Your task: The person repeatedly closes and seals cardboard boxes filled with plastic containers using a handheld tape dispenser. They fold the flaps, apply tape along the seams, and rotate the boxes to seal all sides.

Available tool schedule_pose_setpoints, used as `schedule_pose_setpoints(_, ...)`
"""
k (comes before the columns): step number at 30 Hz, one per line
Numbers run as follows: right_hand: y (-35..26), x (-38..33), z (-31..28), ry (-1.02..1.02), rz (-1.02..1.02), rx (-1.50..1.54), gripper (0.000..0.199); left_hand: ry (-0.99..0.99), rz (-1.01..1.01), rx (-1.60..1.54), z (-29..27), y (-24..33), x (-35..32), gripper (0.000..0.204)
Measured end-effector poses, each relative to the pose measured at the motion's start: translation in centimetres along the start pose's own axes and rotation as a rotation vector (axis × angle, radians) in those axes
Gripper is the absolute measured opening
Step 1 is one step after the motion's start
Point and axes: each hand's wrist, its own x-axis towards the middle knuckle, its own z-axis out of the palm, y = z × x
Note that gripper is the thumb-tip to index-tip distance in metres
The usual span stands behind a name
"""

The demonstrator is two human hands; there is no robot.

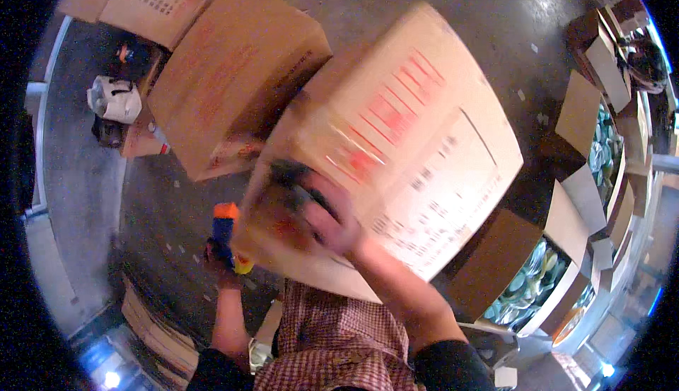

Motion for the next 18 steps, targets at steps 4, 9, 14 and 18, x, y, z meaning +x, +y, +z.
schedule_pose_setpoints(4,8.2,10.9,3.8,0.004,0.132,0.154,0.029,-0.125,1.074,1.198,-2.9,-1.1,-5.6,0.069)
schedule_pose_setpoints(9,14.1,19.4,2.4,0.13,0.18,0.291,0.025,-0.019,1.084,1.269,-9.5,-0.2,-10.1,0.074)
schedule_pose_setpoints(14,17.1,20.3,3.3,0.072,0.387,0.48,0.021,0.111,0.786,0.905,-8.5,-3.9,-11.4,0.036)
schedule_pose_setpoints(18,15.2,20.1,2.9,0.115,0.419,0.375,0.018,0.266,0.291,0.16,-5.3,-4.7,-14.0,0.035)
